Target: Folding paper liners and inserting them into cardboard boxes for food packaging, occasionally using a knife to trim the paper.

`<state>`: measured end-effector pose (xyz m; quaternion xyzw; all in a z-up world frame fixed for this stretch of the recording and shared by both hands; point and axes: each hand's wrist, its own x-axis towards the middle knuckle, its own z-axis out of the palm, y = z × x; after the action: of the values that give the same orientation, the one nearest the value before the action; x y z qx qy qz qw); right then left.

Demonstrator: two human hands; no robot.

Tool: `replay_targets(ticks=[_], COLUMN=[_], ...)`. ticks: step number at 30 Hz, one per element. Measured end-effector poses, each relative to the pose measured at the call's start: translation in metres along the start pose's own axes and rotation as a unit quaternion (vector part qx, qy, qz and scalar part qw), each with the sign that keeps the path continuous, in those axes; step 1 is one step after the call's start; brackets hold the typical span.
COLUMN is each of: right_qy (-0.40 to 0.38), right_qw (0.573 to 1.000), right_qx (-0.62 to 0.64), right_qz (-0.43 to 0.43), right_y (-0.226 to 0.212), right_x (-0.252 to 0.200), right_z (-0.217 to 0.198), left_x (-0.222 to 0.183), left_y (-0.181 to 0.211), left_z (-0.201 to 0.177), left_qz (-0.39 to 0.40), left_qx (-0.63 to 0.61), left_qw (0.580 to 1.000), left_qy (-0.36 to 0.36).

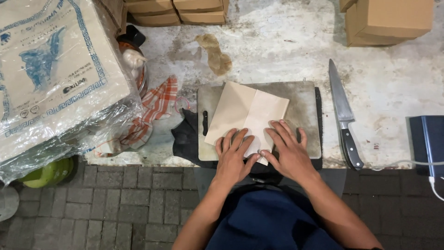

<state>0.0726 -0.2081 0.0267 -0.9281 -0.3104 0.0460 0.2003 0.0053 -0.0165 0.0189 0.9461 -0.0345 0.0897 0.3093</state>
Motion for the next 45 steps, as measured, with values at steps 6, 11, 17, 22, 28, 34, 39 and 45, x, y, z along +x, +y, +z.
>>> replay_targets(ticks=[6,11,17,22,28,34,39,45], right_qy=[0.004,0.007,0.021,0.026,0.032,0.060,0.089,0.159], right_qw=[1.000,1.000,0.999,0.999,0.999,0.990,0.980,0.970], right_qx=[-0.003,-0.020,-0.025,-0.022,0.018,0.067,0.089,0.084], right_qz=[-0.001,-0.002,-0.006,-0.011,0.011,0.112,0.153,0.162], right_y=[0.002,0.003,0.003,0.002,0.007,0.024,0.052,0.083], right_x=[-0.001,-0.001,-0.001,-0.001,0.005,0.031,0.059,0.089], right_z=[0.002,0.003,0.005,0.004,-0.004,-0.019,-0.031,-0.032], left_x=[0.002,0.002,0.002,0.002,0.005,0.004,0.004,0.006], left_y=[0.001,0.001,0.002,0.001,0.003,-0.001,-0.003,-0.001], left_z=[-0.002,-0.001,-0.002,-0.001,-0.006,-0.001,0.001,-0.002], left_qz=[-0.009,-0.012,-0.013,-0.013,-0.018,-0.016,-0.017,-0.018], left_qx=[-0.012,-0.020,-0.024,-0.025,-0.015,-0.011,-0.012,-0.007], left_qw=[1.000,1.000,1.000,0.999,0.999,0.999,0.999,0.999], left_qy=[-0.017,-0.018,-0.013,-0.016,-0.034,-0.039,-0.036,-0.039])
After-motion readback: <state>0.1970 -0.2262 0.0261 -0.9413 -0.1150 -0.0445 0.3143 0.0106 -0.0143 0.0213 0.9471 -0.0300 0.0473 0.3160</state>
